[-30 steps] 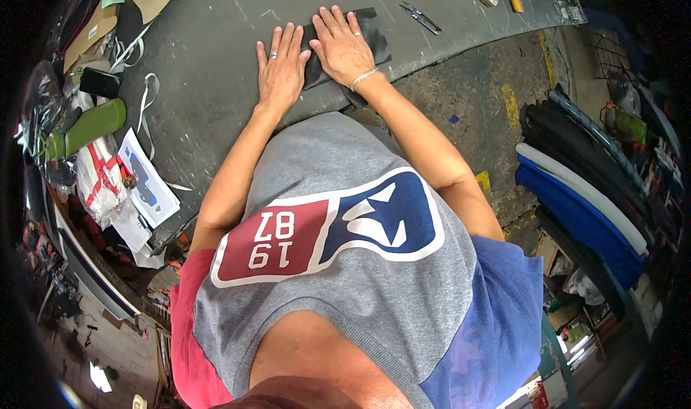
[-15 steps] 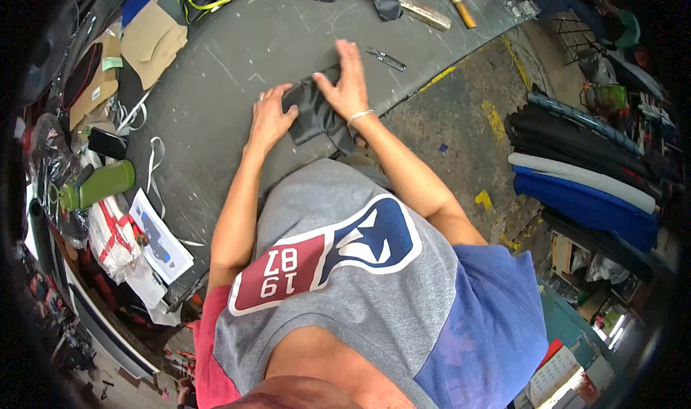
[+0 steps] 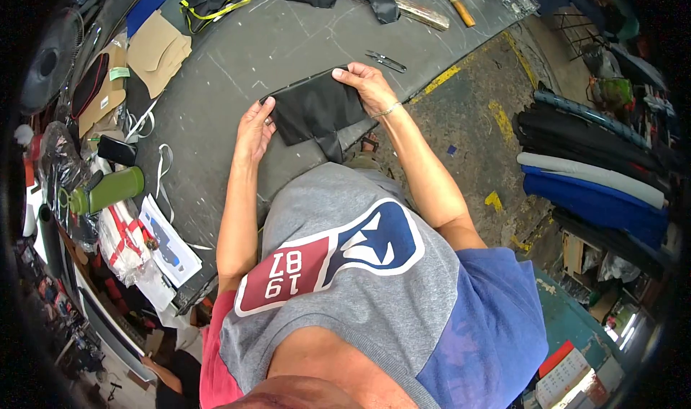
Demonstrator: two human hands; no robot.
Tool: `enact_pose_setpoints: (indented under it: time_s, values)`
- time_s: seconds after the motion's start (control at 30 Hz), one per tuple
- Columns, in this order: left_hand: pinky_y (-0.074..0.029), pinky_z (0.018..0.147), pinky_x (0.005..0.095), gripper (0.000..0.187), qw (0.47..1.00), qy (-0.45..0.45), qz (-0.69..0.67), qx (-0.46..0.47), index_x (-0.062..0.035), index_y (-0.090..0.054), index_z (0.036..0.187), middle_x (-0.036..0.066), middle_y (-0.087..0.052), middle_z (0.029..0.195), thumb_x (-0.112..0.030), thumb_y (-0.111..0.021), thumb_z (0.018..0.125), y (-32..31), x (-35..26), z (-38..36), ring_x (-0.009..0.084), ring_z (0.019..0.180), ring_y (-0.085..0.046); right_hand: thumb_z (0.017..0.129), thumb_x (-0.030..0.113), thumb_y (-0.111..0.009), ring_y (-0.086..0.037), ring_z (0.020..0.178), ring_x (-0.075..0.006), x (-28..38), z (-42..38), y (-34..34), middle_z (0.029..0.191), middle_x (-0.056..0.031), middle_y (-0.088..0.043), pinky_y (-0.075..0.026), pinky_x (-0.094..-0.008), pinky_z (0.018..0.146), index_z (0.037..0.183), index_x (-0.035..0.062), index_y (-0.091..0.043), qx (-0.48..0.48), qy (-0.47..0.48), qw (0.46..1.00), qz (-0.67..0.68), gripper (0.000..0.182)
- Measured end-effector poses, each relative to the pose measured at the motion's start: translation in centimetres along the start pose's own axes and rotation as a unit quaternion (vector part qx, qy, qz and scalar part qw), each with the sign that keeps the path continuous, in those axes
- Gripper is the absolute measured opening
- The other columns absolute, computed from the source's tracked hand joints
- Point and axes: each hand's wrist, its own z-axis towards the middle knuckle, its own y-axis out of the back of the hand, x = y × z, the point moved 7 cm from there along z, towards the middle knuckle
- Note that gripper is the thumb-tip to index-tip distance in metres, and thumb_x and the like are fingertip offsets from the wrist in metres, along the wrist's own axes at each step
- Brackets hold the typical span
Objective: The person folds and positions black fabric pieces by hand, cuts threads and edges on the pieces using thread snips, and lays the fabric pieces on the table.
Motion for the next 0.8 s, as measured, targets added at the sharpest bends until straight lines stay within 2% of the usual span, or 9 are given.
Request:
enact_pose_setpoints:
  time_s: [0.23,0.33,0.43,0.53,0.57,0.6,0.67,0.73,0.8]
  values:
    - [-0.056,0.079,0.0278,0.019,1.0,0.0,0.016,-0.001,-0.0099,-0.07,0.109,-0.002,-0.073,0.105,-0.026,-0.07,0.1,0.5,0.8,0.8,0.0103,0.09,-0.068,0.095,0.019,-0.076,-0.067,0.083,-0.0087,1.1,-1.2,-1.4,0.091,-0.0002,-0.073,-0.055,-0.0254,0.079,0.095,0.0069,-0.07,0.037,-0.027,0.999,0.026,0.014]
    - [-0.051,0.083,0.0287,0.021,1.0,0.005,0.007,-0.003,-0.0104,-0.071,0.109,-0.002,-0.07,0.101,-0.029,-0.072,0.099,-1.7,-0.2,-0.5,0.0104,0.093,-0.064,0.094,0.019,-0.077,-0.066,0.083,-0.0078,1.3,-1.8,-1.7,0.091,0.0008,-0.073,-0.053,-0.0253,0.078,0.094,0.0065,-0.07,0.02,-0.03,0.998,0.044,0.014]
    - [-0.051,0.081,0.0299,0.021,1.0,-0.018,-0.018,0.001,-0.01,-0.071,0.109,-0.002,-0.069,0.099,-0.029,-0.071,0.1,-3.1,-1.0,-1.4,0.0101,0.091,-0.063,0.093,0.019,-0.078,-0.061,0.075,-0.0051,0.6,-0.7,0.3,0.082,0.0044,-0.068,-0.049,-0.0236,0.069,0.088,0.0078,-0.07,-0.024,0.037,0.999,-0.016,0.015]
    - [-0.049,0.079,0.0273,0.024,0.999,-0.037,-0.015,0.007,-0.0081,-0.069,0.111,-0.002,-0.068,0.096,-0.029,-0.072,0.099,-1.7,-0.1,-0.6,0.0088,0.088,-0.061,0.092,0.02,-0.079,-0.051,0.067,-0.0028,1.9,-0.8,1.4,0.073,0.0078,-0.06,-0.042,-0.0228,0.061,0.079,0.0098,-0.067,-0.094,0.092,0.977,-0.17,0.02]
    - [-0.048,0.078,0.0263,0.025,0.999,-0.026,-0.01,-0.021,-0.0077,-0.068,0.111,-0.003,-0.066,0.095,-0.029,-0.073,0.098,-1.0,0.2,-0.7,0.0082,0.087,-0.061,0.092,0.02,-0.08,-0.045,0.064,-0.0023,2.1,-1.6,0.9,0.068,0.0094,-0.054,-0.039,-0.0227,0.058,0.075,0.0113,-0.064,-0.101,0.062,0.985,-0.129,0.025]
    - [-0.047,0.078,0.0254,0.026,0.999,-0.02,-0.003,-0.04,-0.0073,-0.067,0.111,-0.003,-0.065,0.094,-0.029,-0.073,0.098,-0.9,0.0,-1.0,0.0076,0.087,-0.06,0.092,0.02,-0.08,-0.046,0.065,-0.0023,2.1,-1.4,1.5,0.07,0.0096,-0.055,-0.039,-0.0227,0.058,0.076,0.0118,-0.063,-0.092,0.061,0.978,-0.176,0.025]
    - [-0.044,0.074,0.021,0.032,0.999,-0.028,-0.017,-0.022,-0.0054,-0.063,0.113,-0.005,-0.061,0.093,-0.03,-0.076,0.097,-0.7,0.6,0.5,0.0046,0.084,-0.056,0.095,0.022,-0.076,-0.052,0.077,-0.0026,2.4,-2.2,-0.6,0.083,0.0089,-0.06,-0.045,-0.0237,0.07,0.086,0.0116,-0.065,-0.051,0.059,0.997,-0.029,0.017]
    - [-0.045,0.068,0.0193,0.023,0.998,-0.033,-0.049,0.005,-0.0061,-0.064,0.112,-0.005,-0.061,0.091,-0.024,-0.071,0.1,-3.4,-0.8,-0.4,0.0029,0.077,-0.057,0.097,0.022,-0.074,-0.061,0.087,-0.0048,1.3,-1.8,-0.4,0.092,0.0054,-0.068,-0.05,-0.0253,0.082,0.095,0.0095,-0.068,0.089,0.053,0.995,0.014,0.014]
    - [-0.051,0.072,0.0203,0.015,0.998,-0.018,-0.06,0.028,-0.0072,-0.065,0.112,-0.004,-0.065,0.093,-0.019,-0.066,0.103,-3.4,-0.7,0.1,0.004,0.077,-0.061,0.097,0.023,-0.074,-0.063,0.093,-0.006,1.1,-2.2,-1.2,0.096,0.0041,-0.071,-0.05,-0.0253,0.085,0.098,0.0087,-0.07,0.077,0.007,0.995,0.059,0.015]
